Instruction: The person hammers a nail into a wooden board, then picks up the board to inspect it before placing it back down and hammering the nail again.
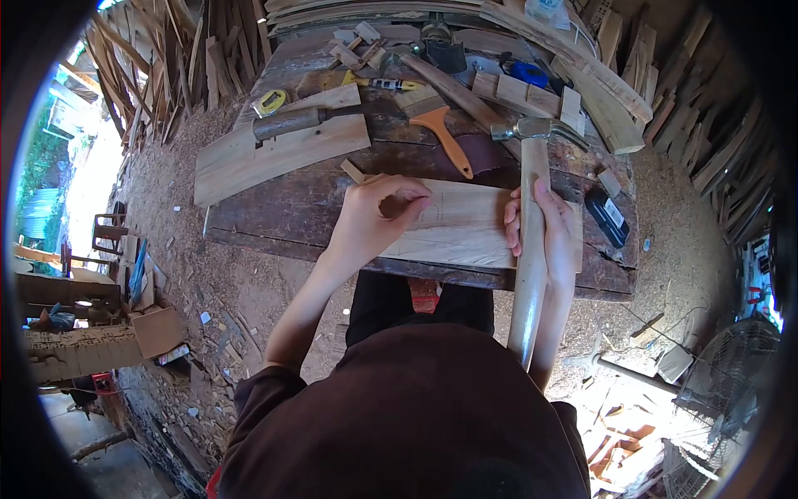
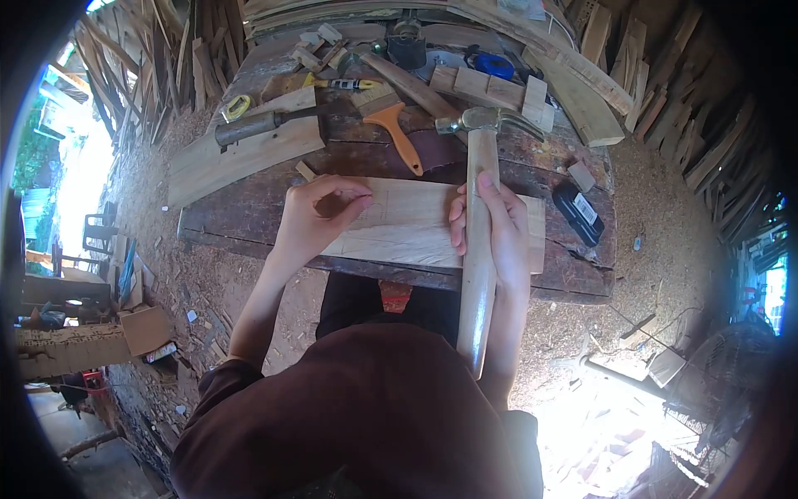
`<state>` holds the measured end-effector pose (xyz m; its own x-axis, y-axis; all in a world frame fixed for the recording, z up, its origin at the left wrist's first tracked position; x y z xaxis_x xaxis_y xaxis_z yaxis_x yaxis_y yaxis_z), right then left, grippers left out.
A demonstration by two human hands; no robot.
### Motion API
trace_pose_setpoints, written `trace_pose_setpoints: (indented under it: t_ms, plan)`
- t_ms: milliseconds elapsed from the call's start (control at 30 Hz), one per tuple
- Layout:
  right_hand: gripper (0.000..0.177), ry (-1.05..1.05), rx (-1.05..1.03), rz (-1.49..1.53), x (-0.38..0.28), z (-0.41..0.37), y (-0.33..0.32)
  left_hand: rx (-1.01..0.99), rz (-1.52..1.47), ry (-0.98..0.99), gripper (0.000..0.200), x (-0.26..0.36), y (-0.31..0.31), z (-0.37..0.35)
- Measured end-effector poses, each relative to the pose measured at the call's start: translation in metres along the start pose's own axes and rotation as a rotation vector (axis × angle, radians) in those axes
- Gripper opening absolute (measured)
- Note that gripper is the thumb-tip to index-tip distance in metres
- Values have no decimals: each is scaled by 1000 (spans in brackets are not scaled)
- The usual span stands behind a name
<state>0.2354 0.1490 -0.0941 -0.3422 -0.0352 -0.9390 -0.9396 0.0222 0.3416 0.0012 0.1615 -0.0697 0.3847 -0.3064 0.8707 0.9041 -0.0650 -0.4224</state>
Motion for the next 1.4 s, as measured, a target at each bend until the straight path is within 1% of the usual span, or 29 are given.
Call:
trace_pose_setpoints:
  t_ms: [333, 433, 733, 800, 1400]
  plan:
    - [38, 2, -1, 17, 0, 0, 0, -7, 24, 13, 13, 0, -1, 0]
    - [38, 1, -6, 23, 1, 0, -1, -14, 6, -17, 12, -1, 0, 1]
    - [38, -3, -2, 31, 2, 0, -2, -36, 2, 52, 13, 8, 14, 5]
    - [38, 0, -1, 34, 2, 0, -2, -39, -14, -4, 14, 4, 15, 5]
    - [38, 3, -12, 6, 1, 0, 0, -44, -8, -10, 14, 5, 15, 4]
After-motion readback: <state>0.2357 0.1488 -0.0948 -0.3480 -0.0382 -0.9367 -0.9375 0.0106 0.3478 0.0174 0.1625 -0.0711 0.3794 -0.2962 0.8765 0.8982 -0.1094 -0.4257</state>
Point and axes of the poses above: each hand's wrist, its own z-axis towards the middle knuckle, its own y-axis out of the palm, x = y × z, the point moved 7 cm from there along z, towards the middle knuckle, and after that the axes turned 5 degrees about -y, right-handed, at the moved point
